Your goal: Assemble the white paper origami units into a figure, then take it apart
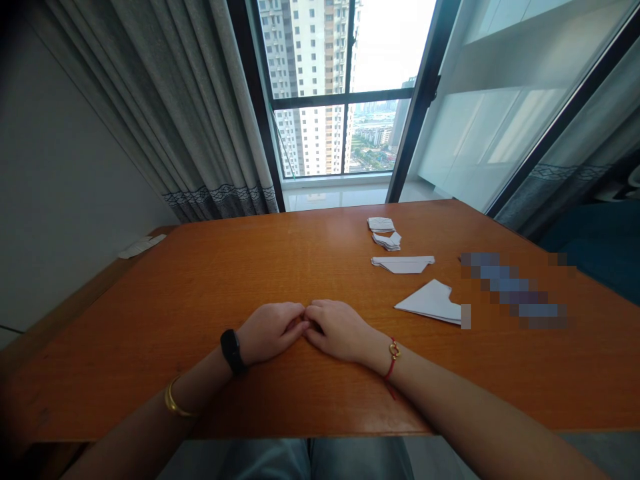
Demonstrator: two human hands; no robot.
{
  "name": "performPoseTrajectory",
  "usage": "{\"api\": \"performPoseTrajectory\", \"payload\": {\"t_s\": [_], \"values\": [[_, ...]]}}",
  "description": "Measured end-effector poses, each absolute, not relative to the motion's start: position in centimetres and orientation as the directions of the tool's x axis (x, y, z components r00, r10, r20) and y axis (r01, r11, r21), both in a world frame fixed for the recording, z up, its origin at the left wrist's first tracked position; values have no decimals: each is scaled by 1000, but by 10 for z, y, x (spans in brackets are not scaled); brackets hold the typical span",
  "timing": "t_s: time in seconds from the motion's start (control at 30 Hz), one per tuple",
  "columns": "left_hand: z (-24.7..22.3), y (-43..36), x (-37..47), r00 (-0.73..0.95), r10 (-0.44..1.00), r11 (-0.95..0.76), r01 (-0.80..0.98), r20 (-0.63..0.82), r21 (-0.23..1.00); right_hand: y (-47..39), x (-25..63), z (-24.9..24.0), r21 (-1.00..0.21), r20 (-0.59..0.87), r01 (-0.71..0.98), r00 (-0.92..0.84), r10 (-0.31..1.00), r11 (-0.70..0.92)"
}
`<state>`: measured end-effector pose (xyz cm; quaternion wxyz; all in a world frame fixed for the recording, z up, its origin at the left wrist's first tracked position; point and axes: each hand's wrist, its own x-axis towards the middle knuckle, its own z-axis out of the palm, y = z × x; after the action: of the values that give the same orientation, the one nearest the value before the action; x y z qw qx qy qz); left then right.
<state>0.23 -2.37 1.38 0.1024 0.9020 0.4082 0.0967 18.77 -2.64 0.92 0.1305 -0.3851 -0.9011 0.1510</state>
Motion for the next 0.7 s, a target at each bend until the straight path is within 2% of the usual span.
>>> {"api": "performPoseTrajectory", "payload": {"t_s": [0.7], "values": [[12, -23, 1, 658, 746, -657, 703, 102, 271, -26, 188, 7, -371, 128, 649, -673, 729, 664]]}}
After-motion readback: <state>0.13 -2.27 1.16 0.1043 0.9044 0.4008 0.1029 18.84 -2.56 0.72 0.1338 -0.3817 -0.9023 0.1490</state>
